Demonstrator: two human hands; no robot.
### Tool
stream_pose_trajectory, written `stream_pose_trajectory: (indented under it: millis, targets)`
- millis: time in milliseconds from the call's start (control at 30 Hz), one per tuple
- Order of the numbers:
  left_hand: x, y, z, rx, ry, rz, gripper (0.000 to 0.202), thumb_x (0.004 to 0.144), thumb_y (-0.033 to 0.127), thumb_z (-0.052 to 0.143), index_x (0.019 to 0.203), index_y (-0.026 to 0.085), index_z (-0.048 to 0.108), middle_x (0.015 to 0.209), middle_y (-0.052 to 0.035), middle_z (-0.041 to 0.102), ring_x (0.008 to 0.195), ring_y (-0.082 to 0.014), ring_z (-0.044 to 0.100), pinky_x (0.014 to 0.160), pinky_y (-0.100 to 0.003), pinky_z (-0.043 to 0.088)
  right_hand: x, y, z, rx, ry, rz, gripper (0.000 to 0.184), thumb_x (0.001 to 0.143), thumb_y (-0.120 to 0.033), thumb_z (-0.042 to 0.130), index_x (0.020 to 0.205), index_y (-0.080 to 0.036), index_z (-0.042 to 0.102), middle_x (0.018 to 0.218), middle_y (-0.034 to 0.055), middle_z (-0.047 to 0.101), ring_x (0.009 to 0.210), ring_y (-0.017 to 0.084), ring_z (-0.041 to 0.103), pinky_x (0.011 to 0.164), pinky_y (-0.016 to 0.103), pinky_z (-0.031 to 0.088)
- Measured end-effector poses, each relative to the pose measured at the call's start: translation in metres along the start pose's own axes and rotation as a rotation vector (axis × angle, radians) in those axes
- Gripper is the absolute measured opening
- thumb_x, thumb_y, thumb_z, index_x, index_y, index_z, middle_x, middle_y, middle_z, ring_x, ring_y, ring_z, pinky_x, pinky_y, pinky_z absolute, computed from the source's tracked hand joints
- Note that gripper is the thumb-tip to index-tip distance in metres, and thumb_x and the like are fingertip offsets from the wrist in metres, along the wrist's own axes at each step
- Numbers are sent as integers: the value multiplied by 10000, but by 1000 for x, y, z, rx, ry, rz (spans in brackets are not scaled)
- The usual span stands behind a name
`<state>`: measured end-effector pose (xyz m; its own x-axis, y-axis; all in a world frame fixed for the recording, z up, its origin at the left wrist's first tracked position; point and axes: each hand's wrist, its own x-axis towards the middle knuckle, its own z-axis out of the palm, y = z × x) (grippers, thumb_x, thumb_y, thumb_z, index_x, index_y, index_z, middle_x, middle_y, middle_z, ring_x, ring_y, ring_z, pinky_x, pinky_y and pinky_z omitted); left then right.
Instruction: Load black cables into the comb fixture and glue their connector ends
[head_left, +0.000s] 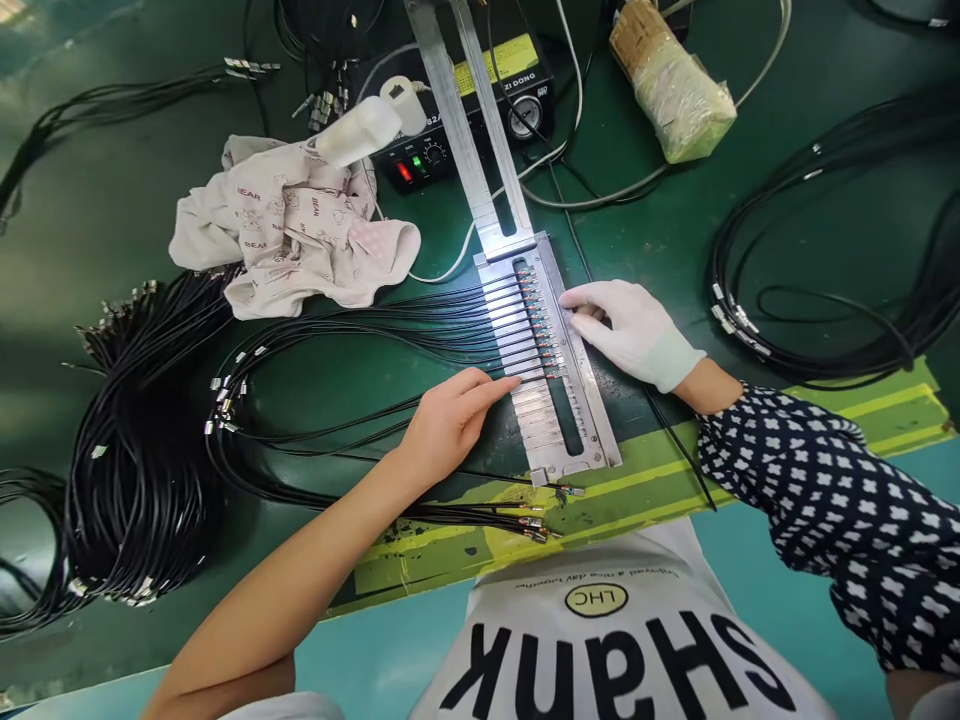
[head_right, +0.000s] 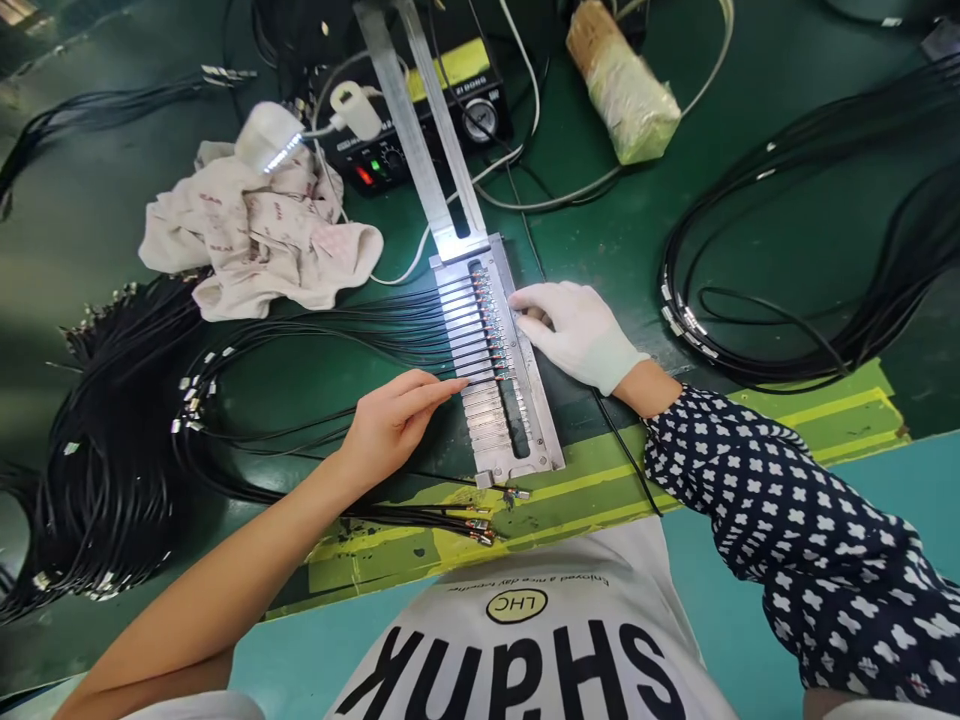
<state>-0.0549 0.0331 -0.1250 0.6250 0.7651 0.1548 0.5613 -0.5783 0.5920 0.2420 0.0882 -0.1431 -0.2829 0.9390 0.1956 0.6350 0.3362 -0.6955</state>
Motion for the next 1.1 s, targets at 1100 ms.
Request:
stream_pose_trajectory:
  millis: [1100]
  targets:
    - [-36,51,-34,-49,140,16,479,981,36,507,1401,251,592,1022,-41,697,917,-108,656,817,-221,558,-26,-60,3,443,-135,-384,204,1047,-273,548,913,-232,697,986,41,699,951,206,638,889,416,470]
